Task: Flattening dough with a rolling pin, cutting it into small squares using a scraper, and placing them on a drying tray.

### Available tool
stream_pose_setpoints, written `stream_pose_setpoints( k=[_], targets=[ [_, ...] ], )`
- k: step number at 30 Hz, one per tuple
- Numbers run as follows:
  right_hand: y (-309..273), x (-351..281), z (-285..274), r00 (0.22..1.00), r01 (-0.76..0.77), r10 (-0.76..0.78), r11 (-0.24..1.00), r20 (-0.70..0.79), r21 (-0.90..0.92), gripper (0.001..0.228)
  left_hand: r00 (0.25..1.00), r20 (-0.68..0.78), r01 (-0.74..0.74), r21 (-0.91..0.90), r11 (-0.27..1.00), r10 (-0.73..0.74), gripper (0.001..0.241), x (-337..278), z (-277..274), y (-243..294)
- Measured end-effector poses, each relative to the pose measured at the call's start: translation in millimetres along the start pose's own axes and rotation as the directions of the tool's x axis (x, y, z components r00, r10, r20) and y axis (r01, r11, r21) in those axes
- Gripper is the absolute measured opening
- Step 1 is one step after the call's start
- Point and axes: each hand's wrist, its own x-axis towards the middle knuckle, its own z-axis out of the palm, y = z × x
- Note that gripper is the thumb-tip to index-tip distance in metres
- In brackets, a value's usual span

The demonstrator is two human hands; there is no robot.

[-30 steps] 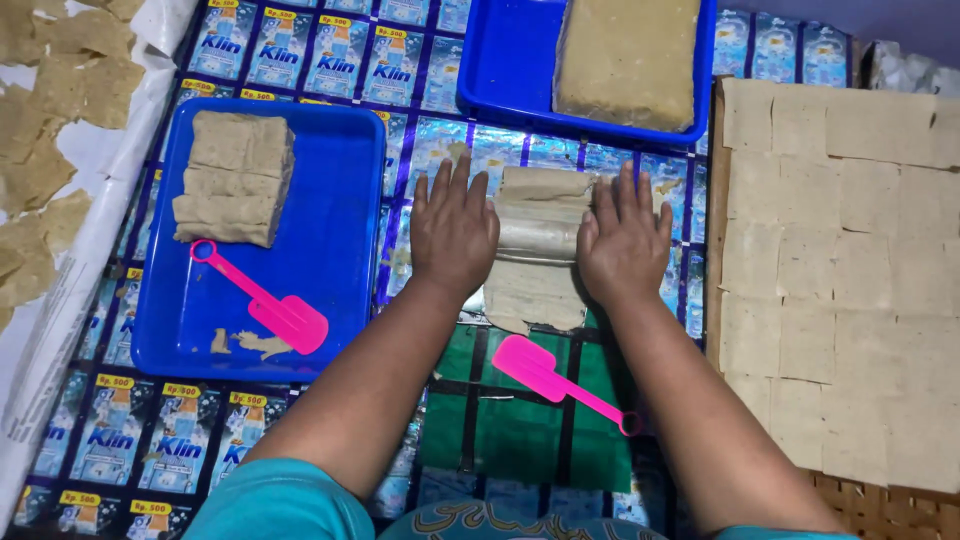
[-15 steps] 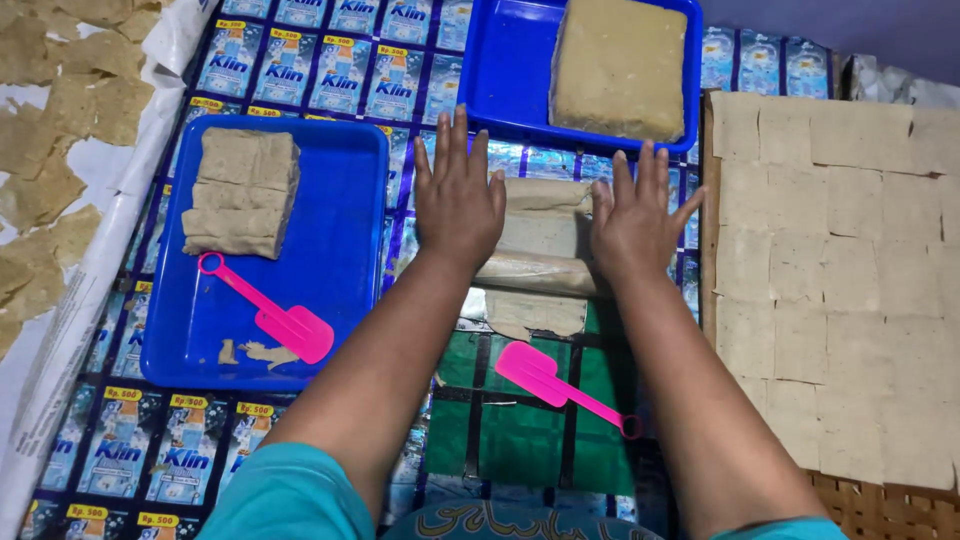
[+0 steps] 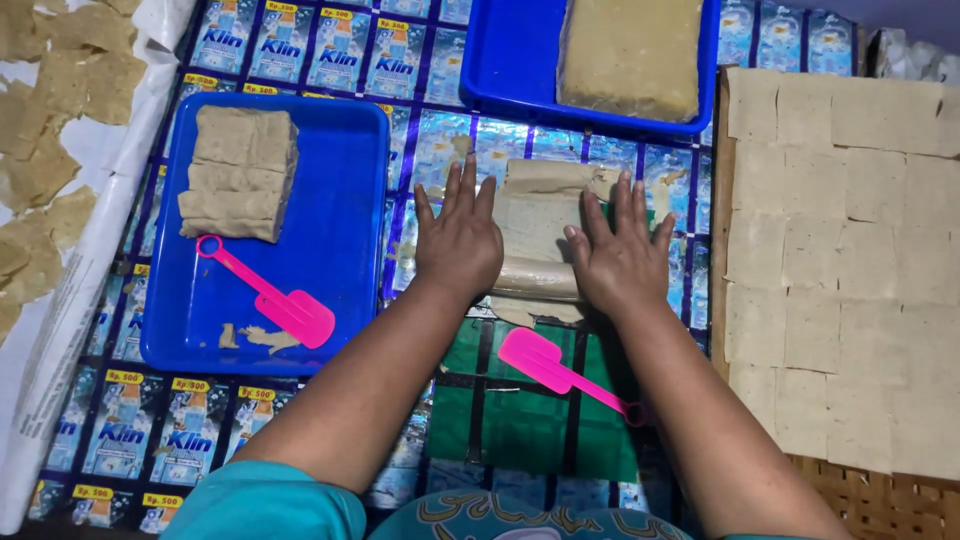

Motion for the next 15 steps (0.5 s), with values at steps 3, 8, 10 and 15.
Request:
stream_pose_setpoints(
  k=[3, 8, 10, 15],
  targets=[
    [5, -12, 15, 0.997, 0.023, -0.024, 1.0, -0.069, -0.018, 0.065, 0.998, -0.046, -0.033, -0.001, 0.999, 0.033, 0.059, -10, 14, -5],
    [5, -42, 29, 0.982, 0.085, -0.089, 0.996, -0.168, -0.033, 0.061, 0.984, -0.17, -0.056, 0.008, 0.998, 0.056, 0.057, -42, 26, -5],
    [6, -53, 35, 0.97, 0.119, -0.125, 0.992, -0.207, -0.041, 0.06, 0.973, -0.223, -0.062, 0.016, 0.998, 0.064, 0.055, -55, 32, -5],
    [14, -81, 55, 0.892, 0.23, -0.243, 0.97, -0.382, -0.081, 0.066, 0.94, -0.319, -0.119, 0.025, 0.993, 0.121, 0.049, -91, 40, -6]
  ],
)
